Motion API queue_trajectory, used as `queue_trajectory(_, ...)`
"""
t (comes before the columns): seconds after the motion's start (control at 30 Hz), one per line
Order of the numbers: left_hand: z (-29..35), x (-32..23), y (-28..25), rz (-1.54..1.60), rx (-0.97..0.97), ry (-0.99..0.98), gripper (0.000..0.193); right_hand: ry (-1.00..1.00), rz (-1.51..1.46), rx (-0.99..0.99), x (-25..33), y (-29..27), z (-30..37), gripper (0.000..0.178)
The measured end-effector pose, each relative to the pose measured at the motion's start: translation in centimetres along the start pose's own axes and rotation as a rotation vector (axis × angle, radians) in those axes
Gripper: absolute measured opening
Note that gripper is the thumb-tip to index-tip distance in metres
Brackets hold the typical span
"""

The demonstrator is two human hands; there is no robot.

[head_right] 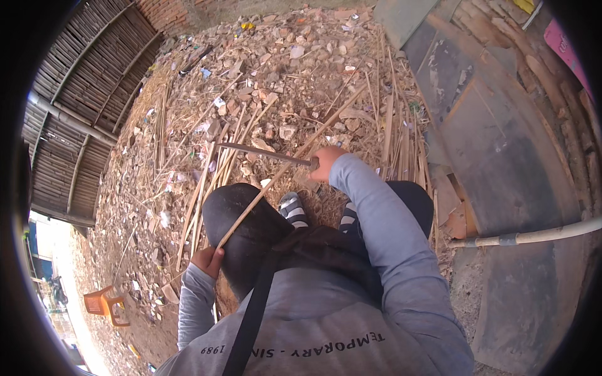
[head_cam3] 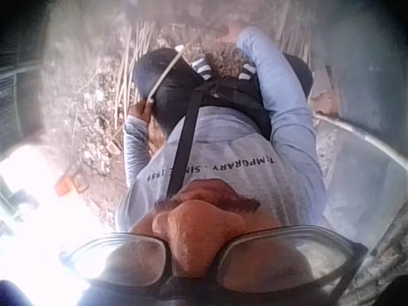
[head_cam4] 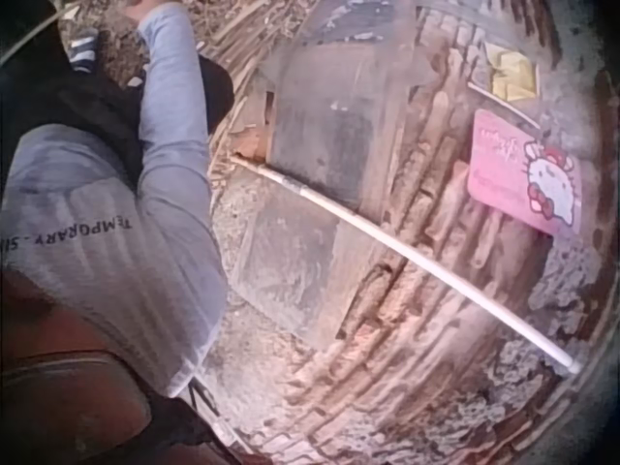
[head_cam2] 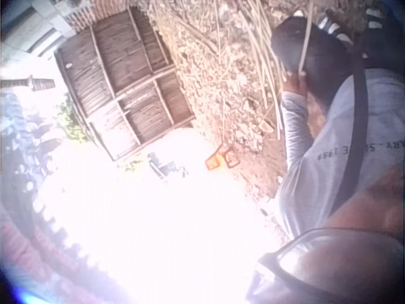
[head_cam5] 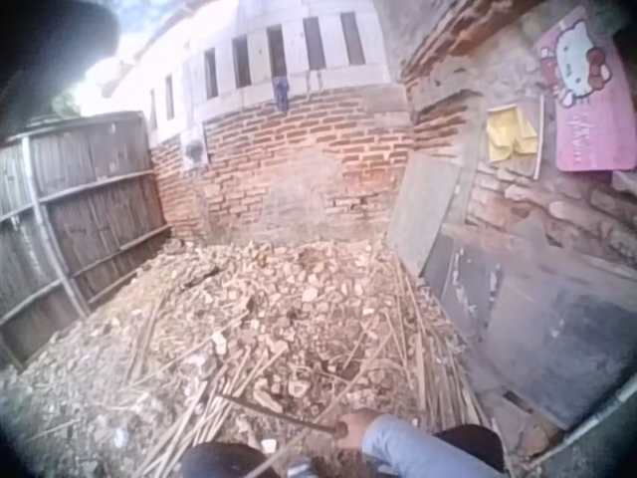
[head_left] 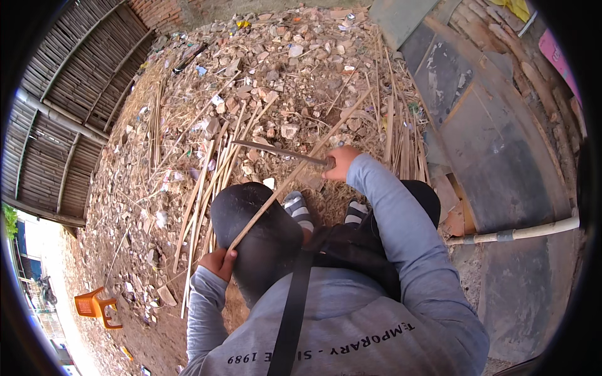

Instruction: The person strips thin layers from a bamboo pole using a knife while sitting on the ground, creating several long bamboo strips.

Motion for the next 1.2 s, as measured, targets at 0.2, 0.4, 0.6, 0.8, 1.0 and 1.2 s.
queue_trajectory(0.2, 0.3, 0.1, 0.1, -0.084, -0.027, 0.015, 0.047, -0.011, 0.081, -0.001, 1.3, -0.6, 0.7, 0.048)
queue_trajectory(0.4, -0.2, 0.6, 0.0, 0.022, 0.061, -0.011, 0.045, 0.061, -0.067, -0.059, -1.7, -0.3, -0.5, 0.042)
queue_trajectory(0.6, 0.2, 1.0, 0.0, 0.069, 0.037, 0.008, 0.044, -0.001, 0.005, -0.054, 1.5, -1.0, 0.8, 0.047)
queue_trajectory(0.8, -0.2, 0.7, 0.2, 0.024, 0.037, -0.005, 0.047, 0.016, -0.084, -0.099, -1.4, 0.9, -1.2, 0.042)
queue_trajectory(1.0, 0.3, 1.3, 0.1, 0.050, 0.014, 0.022, 0.047, -0.031, -0.001, -0.066, 1.0, 0.0, 0.1, 0.047)
queue_trajectory(1.2, -0.1, 0.7, -0.1, 0.026, 0.017, 0.044, 0.047, 0.144, -0.094, -0.129, -2.8, 0.8, -2.0, 0.042)
Point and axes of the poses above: each hand's wrist, its own z-axis away from the middle knuckle, its own y-axis out of the palm, x = y × z, the point moved 2 cm from there along -z, towards the middle knuckle, and after that the axes turned 3 degrees about y, right-handed, at the moved point
